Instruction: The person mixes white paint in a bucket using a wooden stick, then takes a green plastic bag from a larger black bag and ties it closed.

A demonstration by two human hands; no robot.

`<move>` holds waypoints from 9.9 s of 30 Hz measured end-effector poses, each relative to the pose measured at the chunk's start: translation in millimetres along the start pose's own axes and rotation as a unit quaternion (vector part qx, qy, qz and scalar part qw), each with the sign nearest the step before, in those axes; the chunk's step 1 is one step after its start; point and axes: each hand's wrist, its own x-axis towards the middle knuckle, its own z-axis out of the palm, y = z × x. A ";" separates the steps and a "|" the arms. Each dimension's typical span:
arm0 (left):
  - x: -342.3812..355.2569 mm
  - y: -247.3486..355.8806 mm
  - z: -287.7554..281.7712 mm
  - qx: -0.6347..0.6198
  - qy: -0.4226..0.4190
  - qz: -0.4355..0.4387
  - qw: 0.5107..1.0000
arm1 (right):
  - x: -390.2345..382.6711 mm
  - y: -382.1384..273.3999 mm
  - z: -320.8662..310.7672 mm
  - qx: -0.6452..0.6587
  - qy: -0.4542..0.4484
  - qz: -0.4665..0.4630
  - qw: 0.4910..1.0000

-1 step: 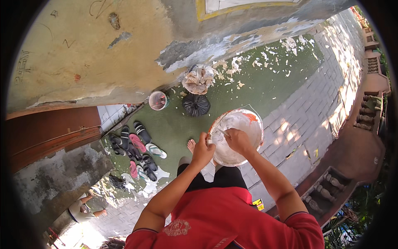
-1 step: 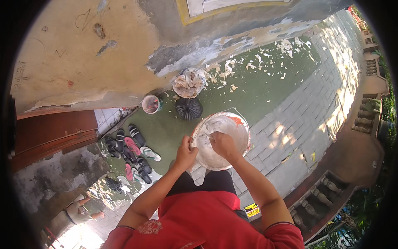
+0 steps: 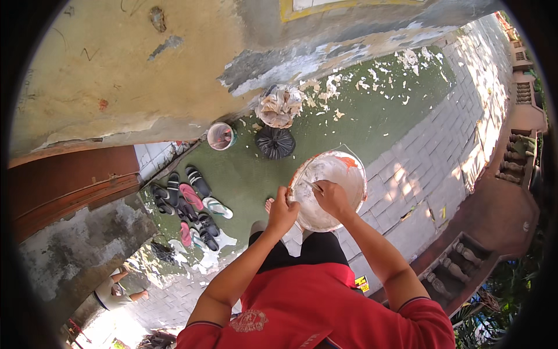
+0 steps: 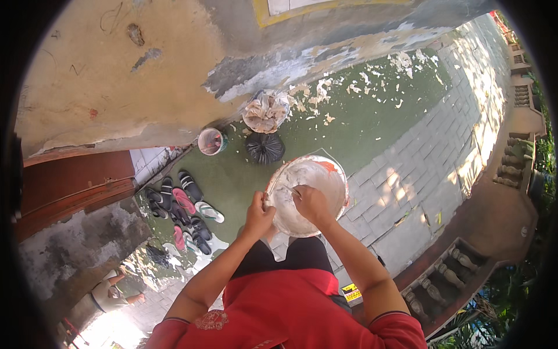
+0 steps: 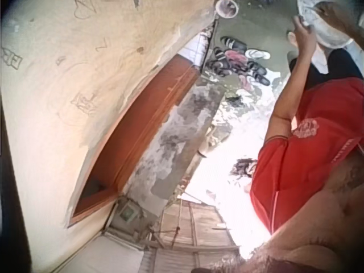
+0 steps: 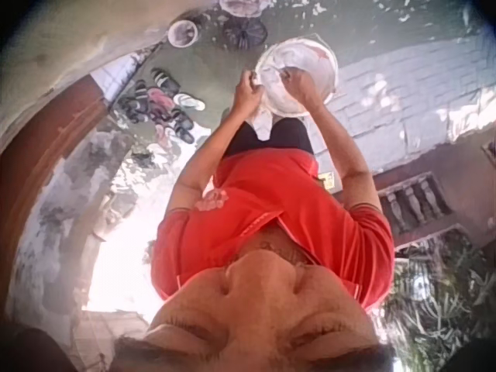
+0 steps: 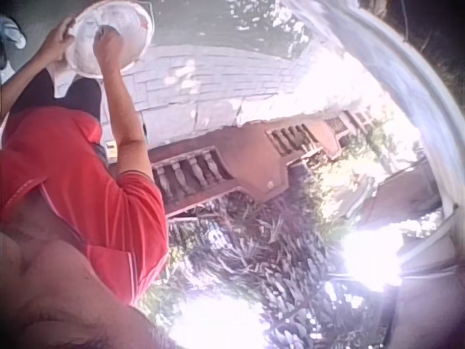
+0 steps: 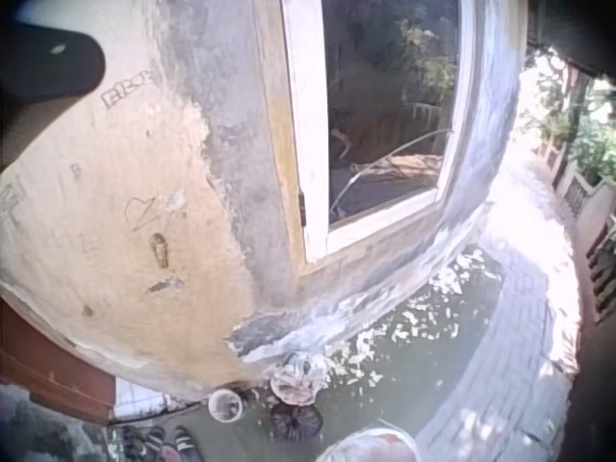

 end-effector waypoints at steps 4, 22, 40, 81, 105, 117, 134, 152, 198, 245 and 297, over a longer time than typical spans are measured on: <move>12.5 -69.4 4.7 -0.028 0.035 -0.002 0.999 | 2.5 3.4 51.5 0.001 0.014 0.000 1.000; 226.6 -195.2 143.7 -0.118 0.052 0.005 0.992 | 179.3 239.3 123.3 0.013 0.099 0.166 0.981; 414.1 -331.4 246.6 -0.207 -0.089 0.015 0.974 | 342.1 447.9 198.5 -0.204 0.093 0.078 0.971; 450.2 -372.4 239.2 -0.168 -0.086 0.018 0.982 | 355.6 443.1 227.8 -0.318 0.042 -0.063 0.945; 449.1 -365.3 233.7 -0.191 -0.121 -0.027 0.974 | 346.0 446.8 231.2 -0.250 -0.135 -0.105 0.953; 441.0 -360.4 234.6 -0.182 -0.120 -0.022 0.976 | 349.5 449.3 233.6 -0.285 0.117 0.047 0.950; 442.4 -365.5 234.5 -0.207 -0.134 -0.024 0.969 | 339.7 454.9 229.1 -0.222 0.038 0.061 0.972; 435.6 -367.6 238.3 -0.137 -0.120 -0.014 0.983 | 325.3 437.8 294.8 0.449 0.111 0.383 0.800; 458.6 -352.5 214.4 0.044 -0.102 0.092 0.990 | 362.4 443.4 236.2 -0.239 -0.006 -0.235 0.942; 459.5 -372.4 233.4 0.108 -0.003 0.260 0.960 | 368.9 441.4 257.5 -0.264 0.047 -0.132 0.954; 453.5 -338.2 226.9 0.112 -0.056 0.240 0.963 | 328.7 437.9 250.3 0.523 0.213 0.340 0.752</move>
